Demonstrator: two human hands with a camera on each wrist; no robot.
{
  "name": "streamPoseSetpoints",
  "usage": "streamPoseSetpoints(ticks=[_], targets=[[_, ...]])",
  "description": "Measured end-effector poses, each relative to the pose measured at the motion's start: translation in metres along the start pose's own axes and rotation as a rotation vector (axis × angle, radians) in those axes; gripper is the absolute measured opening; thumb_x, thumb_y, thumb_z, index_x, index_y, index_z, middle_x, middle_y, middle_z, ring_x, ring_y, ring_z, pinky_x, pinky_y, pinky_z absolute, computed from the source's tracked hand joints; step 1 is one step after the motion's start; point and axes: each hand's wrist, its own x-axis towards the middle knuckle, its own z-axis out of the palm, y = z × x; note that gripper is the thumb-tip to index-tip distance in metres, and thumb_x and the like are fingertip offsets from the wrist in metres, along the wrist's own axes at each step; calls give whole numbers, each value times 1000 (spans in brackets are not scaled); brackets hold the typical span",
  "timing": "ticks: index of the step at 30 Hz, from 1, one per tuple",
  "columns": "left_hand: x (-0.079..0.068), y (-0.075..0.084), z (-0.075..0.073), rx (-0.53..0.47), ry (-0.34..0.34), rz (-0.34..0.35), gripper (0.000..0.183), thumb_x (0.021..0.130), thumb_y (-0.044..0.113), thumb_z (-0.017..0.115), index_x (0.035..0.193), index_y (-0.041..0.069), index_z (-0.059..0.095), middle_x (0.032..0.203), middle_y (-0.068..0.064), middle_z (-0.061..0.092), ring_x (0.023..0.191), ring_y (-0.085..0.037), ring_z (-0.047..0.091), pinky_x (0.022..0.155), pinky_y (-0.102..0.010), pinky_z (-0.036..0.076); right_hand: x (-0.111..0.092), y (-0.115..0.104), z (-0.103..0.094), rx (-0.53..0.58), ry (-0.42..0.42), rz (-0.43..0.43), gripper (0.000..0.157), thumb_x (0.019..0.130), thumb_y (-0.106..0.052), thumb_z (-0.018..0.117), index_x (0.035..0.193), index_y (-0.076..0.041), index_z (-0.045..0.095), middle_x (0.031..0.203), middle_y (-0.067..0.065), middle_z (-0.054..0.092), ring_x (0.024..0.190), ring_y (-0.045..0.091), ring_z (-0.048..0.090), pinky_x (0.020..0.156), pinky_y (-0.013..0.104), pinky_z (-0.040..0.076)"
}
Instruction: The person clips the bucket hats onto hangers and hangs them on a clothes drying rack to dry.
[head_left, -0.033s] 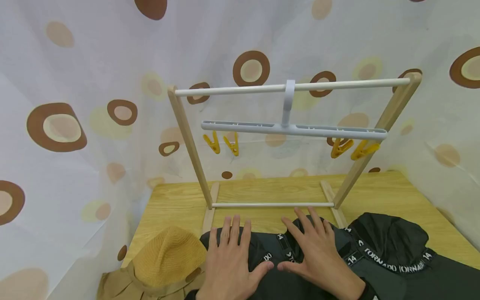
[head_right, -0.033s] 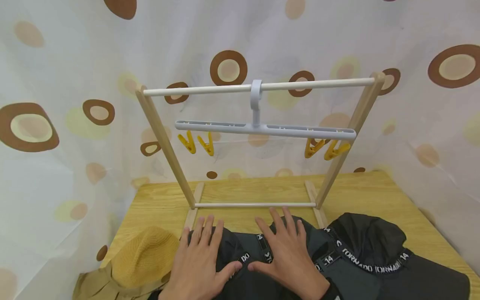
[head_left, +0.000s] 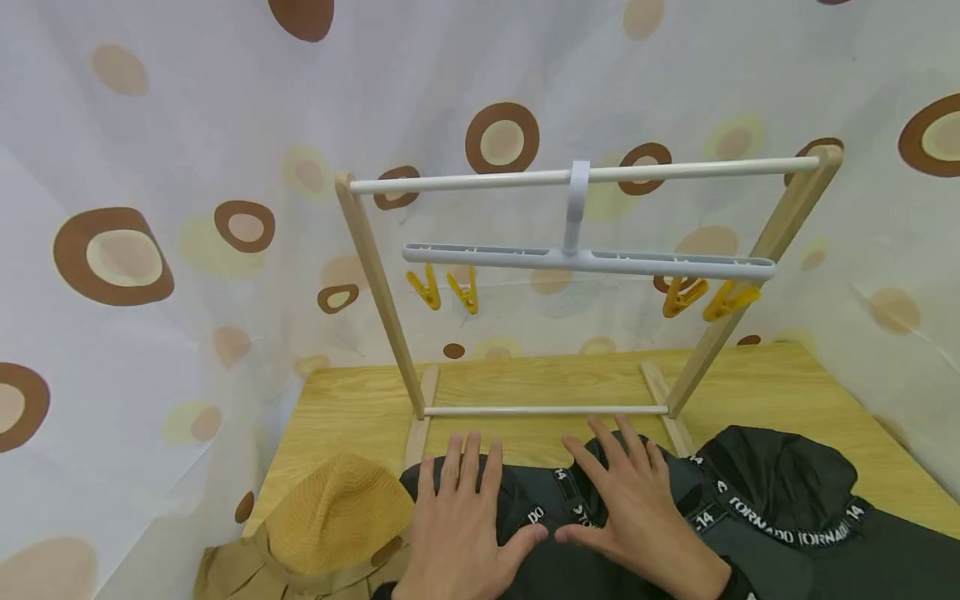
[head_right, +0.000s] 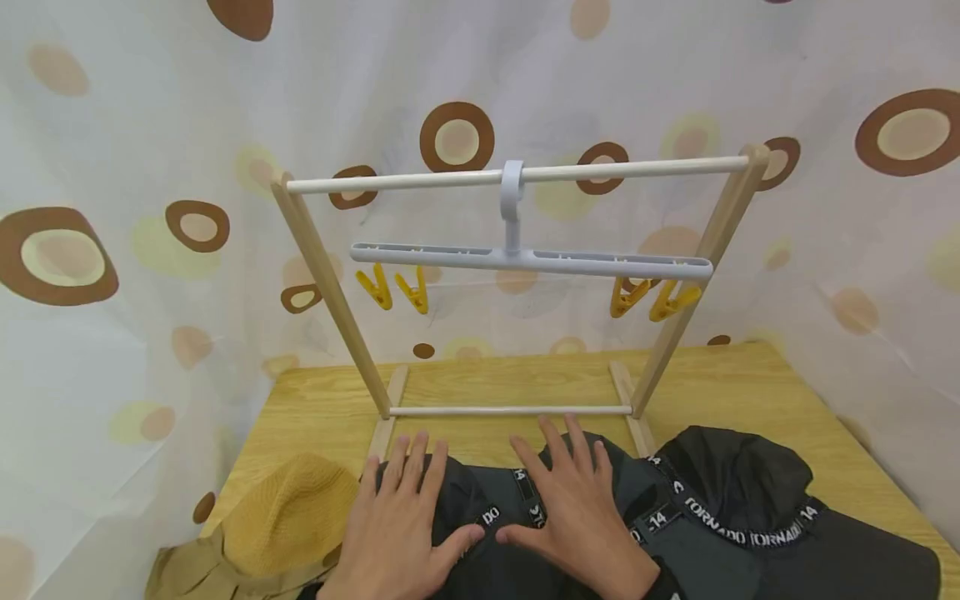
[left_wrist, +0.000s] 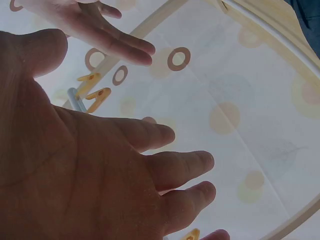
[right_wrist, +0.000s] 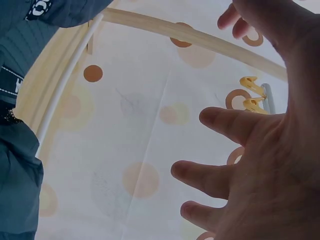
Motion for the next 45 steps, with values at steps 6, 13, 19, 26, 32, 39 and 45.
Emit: streamPoseSetpoints(ticks=[6, 13, 19, 26, 32, 39, 45], targets=[[-3, 1, 1, 11, 13, 8, 94, 88, 84, 28, 157, 20, 30, 165, -12, 26, 153, -34, 24, 119, -60, 23, -7, 1, -2, 0, 35, 1, 96, 63, -61, 84, 145, -21, 52, 153, 18, 40, 144, 50, 26, 100, 77, 31], [-2, 2, -1, -24, 49, -3, 95, 88, 84, 28, 156, 19, 32, 165, -12, 26, 153, -35, 24, 119, -61, 22, -13, 2, -4, 19, 41, -5, 97, 63, -59, 85, 145, -20, 51, 154, 19, 40, 143, 50, 27, 101, 75, 30], [-2, 9, -1, -37, 23, 11, 95, 88, 84, 27, 157, 19, 31, 165, -12, 26, 153, -35, 24, 119, -60, 22, -16, 8, -8, -19, 56, 20, 97, 62, -62, 84, 144, -21, 53, 153, 18, 41, 144, 49, 27, 101, 73, 32], [2, 14, 1, -89, -5, 21, 93, 89, 83, 25, 156, 18, 32, 165, -13, 24, 153, -36, 22, 119, -60, 23, -18, 12, -8, 19, 55, 20, 95, 64, -57, 85, 144, -19, 52, 154, 19, 41, 143, 50, 27, 101, 74, 30], [7, 19, 4, -84, 3, 69, 86, 92, 78, 31, 153, 16, 39, 162, -13, 32, 150, -36, 30, 115, -59, 31, -20, 18, -9, 24, 63, 22, 92, 67, -55, 85, 146, -23, 50, 154, 17, 41, 144, 47, 26, 99, 74, 32], [14, 31, 9, -74, 59, 129, 72, 98, 67, 39, 144, 13, 51, 156, -14, 42, 141, -33, 45, 106, -51, 44, -24, 25, -13, 43, 75, 17, 83, 72, -47, 85, 143, -19, 54, 153, 18, 43, 144, 47, 28, 96, 75, 36], [19, 37, 13, -55, 158, 202, 56, 98, 55, 53, 133, 12, 61, 145, -13, 55, 124, -26, 60, 92, -43, 54, -26, 28, -14, 51, 108, -8, 78, 74, -41, 85, 141, -16, 55, 151, 19, 45, 141, 46, 33, 92, 73, 40]])
